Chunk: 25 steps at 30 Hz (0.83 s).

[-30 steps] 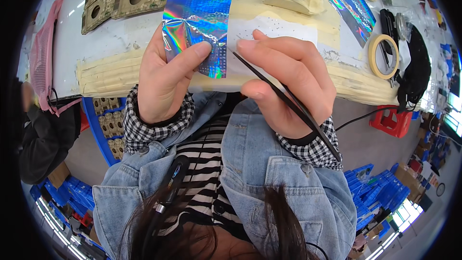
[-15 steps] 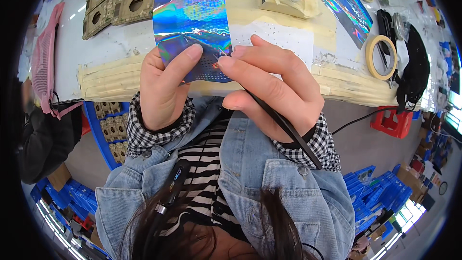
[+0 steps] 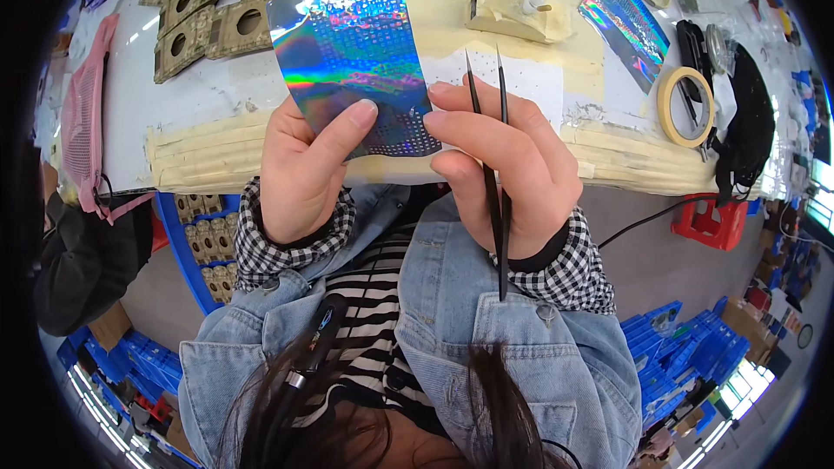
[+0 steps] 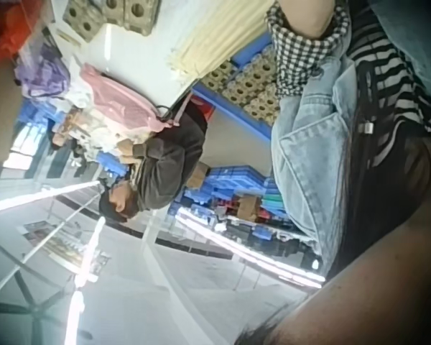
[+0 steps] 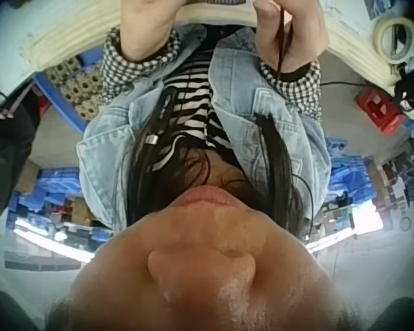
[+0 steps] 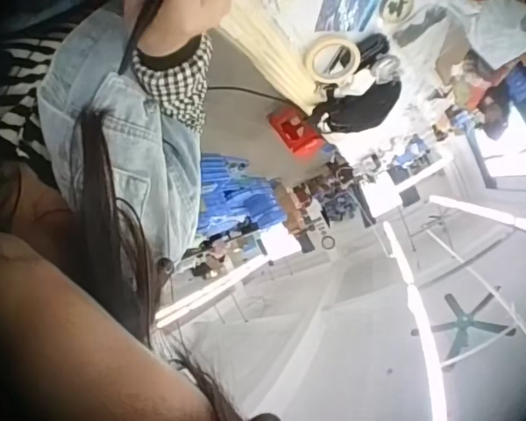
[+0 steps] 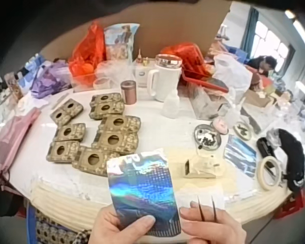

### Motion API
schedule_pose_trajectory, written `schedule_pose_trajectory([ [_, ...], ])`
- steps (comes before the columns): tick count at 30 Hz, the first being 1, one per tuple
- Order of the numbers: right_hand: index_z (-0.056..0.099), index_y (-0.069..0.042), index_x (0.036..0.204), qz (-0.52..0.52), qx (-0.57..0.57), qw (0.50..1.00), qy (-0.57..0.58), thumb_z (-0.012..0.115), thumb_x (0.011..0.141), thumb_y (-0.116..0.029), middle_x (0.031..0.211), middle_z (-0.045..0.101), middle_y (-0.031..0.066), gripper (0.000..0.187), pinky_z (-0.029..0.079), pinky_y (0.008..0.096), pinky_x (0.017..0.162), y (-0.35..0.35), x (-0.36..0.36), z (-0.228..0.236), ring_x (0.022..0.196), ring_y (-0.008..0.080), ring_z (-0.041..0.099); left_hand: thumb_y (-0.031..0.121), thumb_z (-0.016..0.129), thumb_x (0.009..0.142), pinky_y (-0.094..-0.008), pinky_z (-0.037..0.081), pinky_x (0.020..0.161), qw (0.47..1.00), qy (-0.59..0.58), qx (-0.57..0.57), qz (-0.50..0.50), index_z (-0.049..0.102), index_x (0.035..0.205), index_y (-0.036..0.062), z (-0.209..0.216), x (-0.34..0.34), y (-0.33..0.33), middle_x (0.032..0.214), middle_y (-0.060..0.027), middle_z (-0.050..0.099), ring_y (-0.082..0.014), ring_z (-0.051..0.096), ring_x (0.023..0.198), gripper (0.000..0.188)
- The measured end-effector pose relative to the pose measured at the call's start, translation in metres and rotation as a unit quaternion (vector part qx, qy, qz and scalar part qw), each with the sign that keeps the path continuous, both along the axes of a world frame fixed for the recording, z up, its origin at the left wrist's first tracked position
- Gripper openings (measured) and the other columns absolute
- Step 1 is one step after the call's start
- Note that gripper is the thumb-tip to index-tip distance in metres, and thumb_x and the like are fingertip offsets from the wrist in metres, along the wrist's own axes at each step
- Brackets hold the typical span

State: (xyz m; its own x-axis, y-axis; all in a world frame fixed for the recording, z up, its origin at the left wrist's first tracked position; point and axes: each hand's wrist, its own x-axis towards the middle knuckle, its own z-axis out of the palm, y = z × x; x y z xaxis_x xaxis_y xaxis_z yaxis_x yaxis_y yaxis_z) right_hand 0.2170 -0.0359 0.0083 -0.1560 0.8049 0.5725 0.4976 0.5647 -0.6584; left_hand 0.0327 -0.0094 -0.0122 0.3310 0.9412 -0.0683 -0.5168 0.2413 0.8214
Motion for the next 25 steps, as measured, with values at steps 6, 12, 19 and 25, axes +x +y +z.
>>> schedule_pose_trajectory([
  [6,0.05,-0.001,0.094,-0.012,-0.022,0.995,0.093,0.065,0.09,-0.018,0.108,0.064,0.0226,0.023,0.05,0.0323,0.086,0.005,0.004,0.003,0.098,0.026,0.064,0.002,0.06,0.091,-0.0256,0.051,0.082,0.995,0.018,-0.016,-0.093,0.06,0.113,-0.0024,0.002,-0.01,0.0,0.105,-0.0074,0.068,-0.0109,0.063,0.094,0.022],
  [12,0.04,-0.005,0.088,0.031,-0.22,0.932,0.286,0.066,0.085,0.001,0.101,0.066,0.0166,0.028,0.051,0.023,0.071,0.016,0.01,0.034,0.081,0.0096,0.063,0.005,0.065,0.087,-0.0245,0.047,0.081,0.956,0.075,0.083,-0.271,0.064,0.108,-0.0035,0.008,-0.029,0.01,0.099,-0.0055,0.068,-0.0077,0.059,0.09,0.023],
  [19,0.041,-0.008,0.091,0.046,-0.168,0.909,0.38,0.065,0.083,0.01,0.091,0.064,0.0074,0.031,0.05,0.021,0.071,0.016,0.014,0.027,0.083,0.0097,0.063,0.044,0.065,0.088,-0.0406,0.048,0.096,0.988,-0.064,-0.069,-0.123,0.037,0.137,-0.0062,0.005,-0.031,0.007,0.132,-0.0197,0.051,-0.0261,0.056,0.117,0.075],
  [25,0.04,-0.01,0.095,0.035,-0.007,0.924,0.38,0.056,0.089,0.008,0.109,0.062,0.0125,0.025,0.044,0.0311,0.092,0.017,-0.005,0.022,0.096,0.0175,0.06,0.055,0.066,0.082,-0.0505,0.041,0.104,0.962,-0.016,0.119,-0.245,0.019,0.149,0.0056,0.006,-0.017,-0.001,0.144,-0.0227,0.039,-0.0353,0.041,0.132,0.095],
])
